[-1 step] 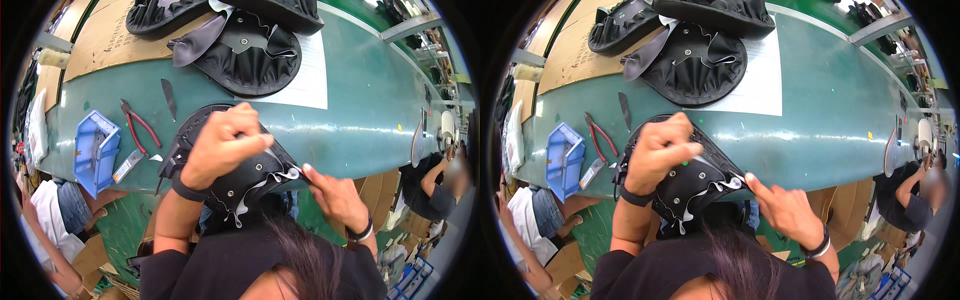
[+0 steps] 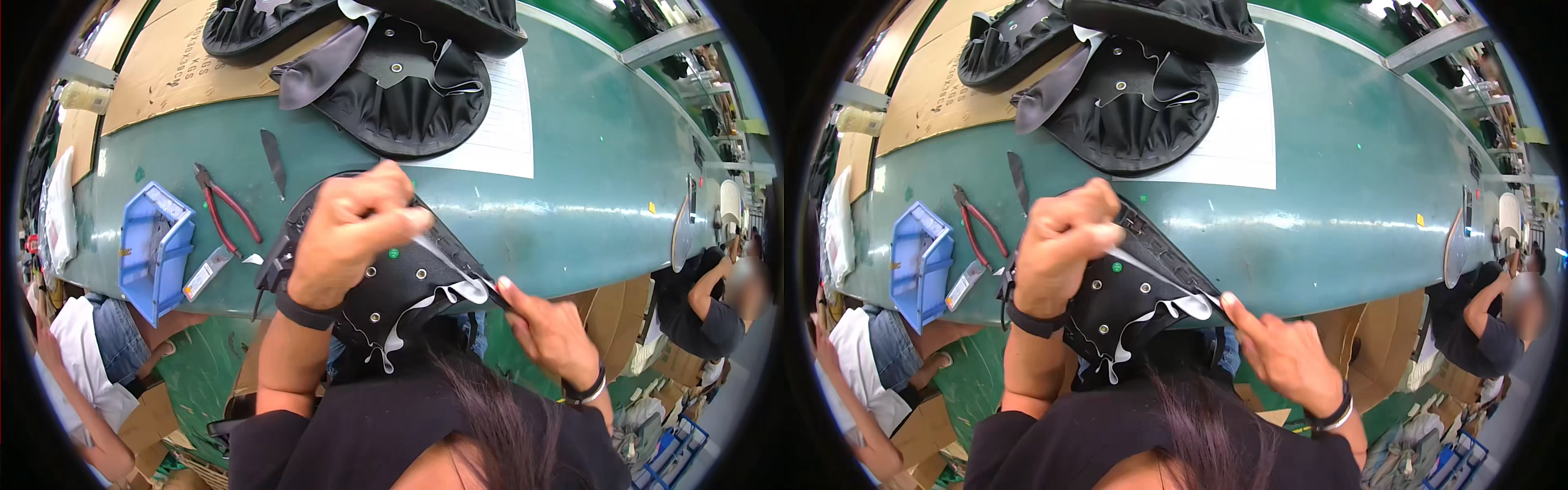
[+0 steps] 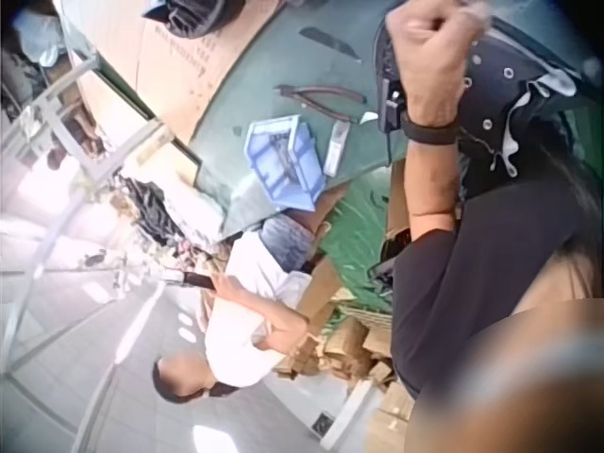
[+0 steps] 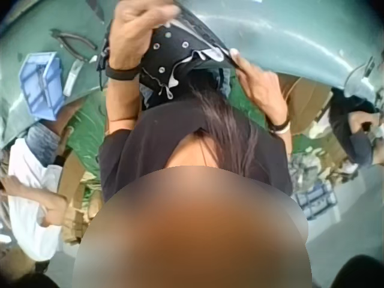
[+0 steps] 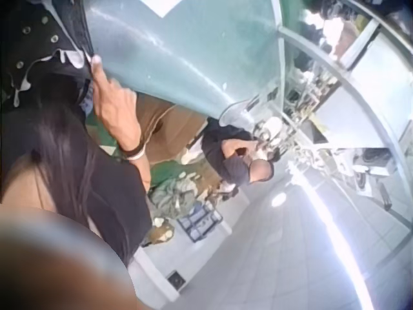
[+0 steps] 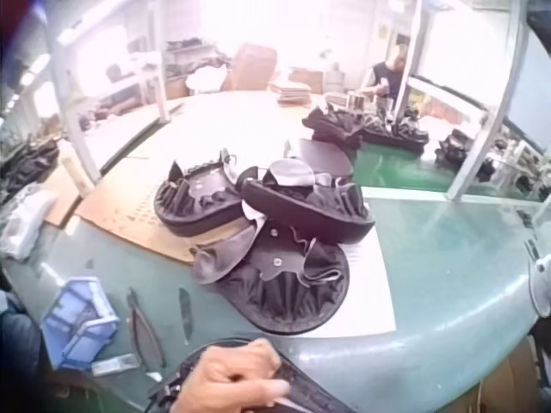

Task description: Trimming excess fabric from molded chair components using a utility knife.

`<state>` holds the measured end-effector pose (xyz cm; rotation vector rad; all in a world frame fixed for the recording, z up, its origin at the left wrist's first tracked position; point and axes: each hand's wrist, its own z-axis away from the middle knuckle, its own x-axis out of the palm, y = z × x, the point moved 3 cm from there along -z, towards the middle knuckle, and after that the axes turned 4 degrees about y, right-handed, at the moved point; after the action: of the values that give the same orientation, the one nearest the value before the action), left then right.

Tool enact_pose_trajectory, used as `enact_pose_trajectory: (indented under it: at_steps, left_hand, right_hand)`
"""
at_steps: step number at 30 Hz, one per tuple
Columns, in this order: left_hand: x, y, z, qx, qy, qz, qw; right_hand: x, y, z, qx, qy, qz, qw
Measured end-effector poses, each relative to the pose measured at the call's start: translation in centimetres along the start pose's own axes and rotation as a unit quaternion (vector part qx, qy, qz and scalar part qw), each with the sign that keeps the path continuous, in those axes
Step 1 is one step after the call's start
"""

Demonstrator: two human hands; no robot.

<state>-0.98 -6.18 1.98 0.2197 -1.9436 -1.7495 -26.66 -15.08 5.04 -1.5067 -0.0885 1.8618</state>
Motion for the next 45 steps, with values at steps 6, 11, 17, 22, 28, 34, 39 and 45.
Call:
enact_pose_trajectory:
  at_steps: [6,11,17,22,28,34,39,45]
  left_hand:
    - [2.6,0.3,-0.5,0.023,-0.069,-0.288,0.955]
    - [4.5,-0.7,0.3,0.167,-0.13,-0.62,0.756]
    - [1.3,-1.1,-2.5,-0.207,-0.027,0.008,0.978]
    - [1.5,0.5,-2.8,-0.052,-0.065,-0.117,0.99]
    - [2.9,1.6,-2.0,0.063,-0.064,-0.55,0.83]
    - [1.7,-1.3,-1.7,0.104,-0.105,-0.506,0.85]
    - [1.1,-1.2,-2.9,0.089,-0.095,-0.343,0.93]
    - [-0.4,1.0,-4.1,0.096,0.012,0.288,0.953]
  right_hand:
    - [-0.2,-0.5,-1.4,0.022,0.066,0.023,0.997]
    - [-1.7,-0.5,-3.5,-0.001,0.042,0.042,0.998]
    - [2.4,-1.9,-1.4,0.017,0.173,-0.087,0.981]
    - [2.5,-2.5,-3.7,0.059,0.196,-0.067,0.977]
    - [0.8,-2.1,-5.3,0.023,0.18,-0.014,0.983]
    - [1.1,-1.6,-6.5,0.084,0.107,-0.185,0.973]
    - [2.8,-1.4,-6.1,0.152,-0.018,-0.385,0.91]
    - [2.3,-1.6,-4.5,0.139,-0.134,-0.35,0.917]
